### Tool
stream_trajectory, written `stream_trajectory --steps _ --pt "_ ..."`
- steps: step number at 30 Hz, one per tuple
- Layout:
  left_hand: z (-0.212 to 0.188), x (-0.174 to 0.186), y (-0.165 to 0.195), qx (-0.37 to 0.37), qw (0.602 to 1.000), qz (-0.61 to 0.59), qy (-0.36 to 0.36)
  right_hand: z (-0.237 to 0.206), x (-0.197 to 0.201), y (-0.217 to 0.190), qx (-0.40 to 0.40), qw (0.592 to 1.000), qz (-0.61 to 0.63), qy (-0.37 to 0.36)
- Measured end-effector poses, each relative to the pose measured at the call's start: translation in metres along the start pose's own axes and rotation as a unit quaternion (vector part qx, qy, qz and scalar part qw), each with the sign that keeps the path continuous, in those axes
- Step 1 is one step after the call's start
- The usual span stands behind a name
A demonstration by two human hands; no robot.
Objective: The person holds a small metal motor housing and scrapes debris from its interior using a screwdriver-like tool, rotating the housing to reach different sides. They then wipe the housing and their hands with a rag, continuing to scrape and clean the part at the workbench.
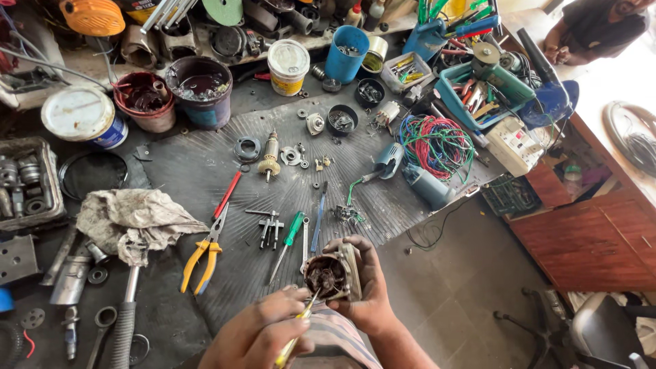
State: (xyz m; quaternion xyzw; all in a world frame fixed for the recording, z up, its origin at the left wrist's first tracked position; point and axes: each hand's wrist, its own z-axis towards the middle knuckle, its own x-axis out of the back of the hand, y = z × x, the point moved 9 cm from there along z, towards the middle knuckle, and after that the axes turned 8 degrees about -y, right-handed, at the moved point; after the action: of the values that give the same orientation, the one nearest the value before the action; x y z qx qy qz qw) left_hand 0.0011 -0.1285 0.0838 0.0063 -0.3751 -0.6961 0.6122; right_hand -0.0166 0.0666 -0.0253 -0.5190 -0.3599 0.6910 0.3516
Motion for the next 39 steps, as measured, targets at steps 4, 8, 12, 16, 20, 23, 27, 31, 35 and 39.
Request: stream_trajectory --steps 4,8,12,16,20,23,27,31,35,39 --pt "0.000 -0.004 -0.012 0.035 0.998 0.021 -0.040 -0.006 -0.003 -0.006 -0.001 0.997 -0.074 -0.006" --pt "-0.002 -0.002 -0.021 0.085 0.995 0.015 -0.046 -0.008 0.002 -0.006 -0.006 0.995 -0.103 0.014" --pt "0.000 -0.008 -0.023 0.086 0.994 0.006 -0.065 -0.012 0.003 -0.007 -0.013 0.996 -0.088 0.008" --pt "0.009 -0.018 -0.008 -0.007 0.992 0.082 -0.099 -0.013 0.005 -0.018 0.011 0.996 -0.089 -0.016" --pt "0.026 -0.028 -0.005 -0.104 0.979 0.078 -0.159 -0.009 0.019 -0.027 0.022 0.993 -0.116 -0.028" --pt "0.038 -0.020 -0.022 -0.053 0.984 -0.028 -0.168 -0.004 0.032 -0.028 0.014 0.993 -0.111 -0.028" --pt "0.042 -0.019 -0.032 0.067 0.988 -0.135 -0.040 0.003 0.050 -0.027 -0.004 0.999 -0.050 -0.009" --pt "0.058 -0.054 -0.026 -0.050 0.991 -0.051 -0.116 0.014 0.061 -0.035 -0.012 0.998 -0.051 -0.034" --pt "0.076 -0.066 -0.038 -0.016 0.991 0.047 -0.121 0.026 0.076 -0.041 -0.033 0.997 -0.031 -0.056" --pt "0.091 -0.081 -0.039 -0.048 0.983 0.125 -0.128 0.036 0.094 -0.040 -0.046 0.997 -0.011 -0.062"
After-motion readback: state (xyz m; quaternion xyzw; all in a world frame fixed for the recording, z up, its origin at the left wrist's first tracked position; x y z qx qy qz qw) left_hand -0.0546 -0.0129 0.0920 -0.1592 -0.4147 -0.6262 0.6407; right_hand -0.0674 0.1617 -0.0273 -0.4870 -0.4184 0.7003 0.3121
